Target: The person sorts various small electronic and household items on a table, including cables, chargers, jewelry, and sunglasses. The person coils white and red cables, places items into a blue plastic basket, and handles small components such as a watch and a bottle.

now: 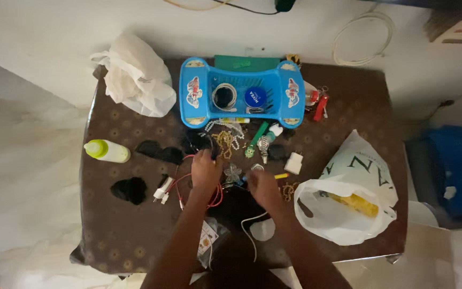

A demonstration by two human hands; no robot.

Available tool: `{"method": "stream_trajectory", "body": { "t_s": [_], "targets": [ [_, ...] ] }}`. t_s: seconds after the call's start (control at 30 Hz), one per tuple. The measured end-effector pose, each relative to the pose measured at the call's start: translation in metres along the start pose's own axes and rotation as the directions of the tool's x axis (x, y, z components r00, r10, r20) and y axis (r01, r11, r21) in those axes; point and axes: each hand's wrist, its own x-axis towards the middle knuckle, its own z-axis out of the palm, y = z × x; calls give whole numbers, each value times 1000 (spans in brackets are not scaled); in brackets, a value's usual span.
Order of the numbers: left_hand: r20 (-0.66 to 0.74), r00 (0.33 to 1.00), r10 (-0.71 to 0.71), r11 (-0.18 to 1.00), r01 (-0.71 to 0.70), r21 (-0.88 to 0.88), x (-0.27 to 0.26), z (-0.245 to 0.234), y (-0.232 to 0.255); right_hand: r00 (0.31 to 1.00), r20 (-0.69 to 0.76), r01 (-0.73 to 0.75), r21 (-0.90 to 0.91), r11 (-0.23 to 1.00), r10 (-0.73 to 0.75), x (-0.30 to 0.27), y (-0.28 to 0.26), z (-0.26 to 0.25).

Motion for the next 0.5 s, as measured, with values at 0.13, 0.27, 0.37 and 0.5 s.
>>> {"method": "stream_trajectory", "body": {
  "t_s": [0.13, 0.27, 0.37, 0.5],
  "targets": [
    [44, 984, -171, 984, 173, -41, -16, -12, -4, 986, 156, 96, -228, 969, -60, 72, 2, 35],
    [11, 999, -43, 998, 43, -46, -7, -14, -14, 938, 224, 345, -524, 779, -265, 157, -19, 60],
    [55, 972, -227, 973, 225, 49, -2, -9, -18, 900, 383, 415, -613, 672, -207, 161, -40, 66],
    [183, 938, -294, 951, 268, 156, 10, -14, -21, 818, 552, 290, -636, 715, 159, 155, -58, 59]
  ]
}}
